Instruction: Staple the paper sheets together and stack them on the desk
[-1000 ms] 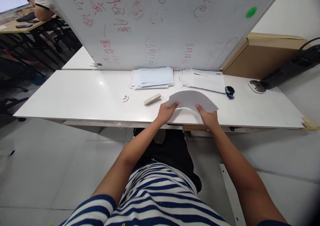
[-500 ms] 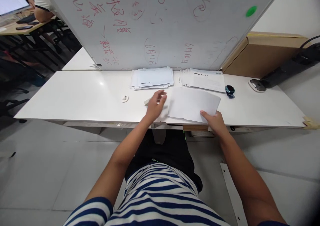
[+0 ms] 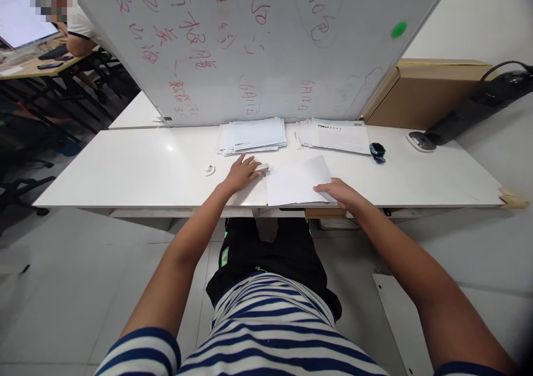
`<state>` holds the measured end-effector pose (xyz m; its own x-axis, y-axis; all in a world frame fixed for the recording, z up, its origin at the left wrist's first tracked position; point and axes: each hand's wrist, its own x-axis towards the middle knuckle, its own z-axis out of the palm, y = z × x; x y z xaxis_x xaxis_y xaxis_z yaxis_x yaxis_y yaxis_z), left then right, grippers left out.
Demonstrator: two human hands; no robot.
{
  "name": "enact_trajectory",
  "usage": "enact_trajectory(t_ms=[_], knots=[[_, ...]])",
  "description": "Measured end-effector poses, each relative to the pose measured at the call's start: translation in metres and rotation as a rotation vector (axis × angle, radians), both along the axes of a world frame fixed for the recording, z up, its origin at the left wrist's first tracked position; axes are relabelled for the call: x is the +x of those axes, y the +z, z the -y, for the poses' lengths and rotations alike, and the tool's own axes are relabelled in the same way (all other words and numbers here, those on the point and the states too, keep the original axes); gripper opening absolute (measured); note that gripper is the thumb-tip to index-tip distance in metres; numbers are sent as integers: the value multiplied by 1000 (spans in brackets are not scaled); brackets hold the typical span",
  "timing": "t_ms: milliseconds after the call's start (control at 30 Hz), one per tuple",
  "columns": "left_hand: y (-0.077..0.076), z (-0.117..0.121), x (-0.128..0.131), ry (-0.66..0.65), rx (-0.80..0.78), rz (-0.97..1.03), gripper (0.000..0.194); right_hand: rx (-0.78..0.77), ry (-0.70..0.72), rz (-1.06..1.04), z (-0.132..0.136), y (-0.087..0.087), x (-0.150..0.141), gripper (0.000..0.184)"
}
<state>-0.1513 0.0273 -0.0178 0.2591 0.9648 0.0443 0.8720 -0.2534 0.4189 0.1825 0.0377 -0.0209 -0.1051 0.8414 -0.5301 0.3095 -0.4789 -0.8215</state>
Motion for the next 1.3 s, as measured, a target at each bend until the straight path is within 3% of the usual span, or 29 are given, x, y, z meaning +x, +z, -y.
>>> enact_trajectory(t_ms=[133, 300, 433, 567, 1067, 1300], knots=[[12, -9, 3, 48, 10, 130, 55, -4, 14, -21, -2, -3, -2, 34], [23, -37, 23, 93, 127, 268, 47, -10, -13, -16, -5, -6, -1, 38], [16, -59, 40, 169, 218, 118, 51, -10, -2, -20, -5, -5, -2, 39], [0, -71, 47, 167, 151, 31, 59, -21, 10, -26, -3, -2, -6, 34], [-16, -73, 53, 167, 163, 36, 64, -56, -25, 6, -9, -3, -9, 29], [2, -61, 57, 117, 285, -53, 56, -83, -8, 17, -8, 1, -8, 33]])
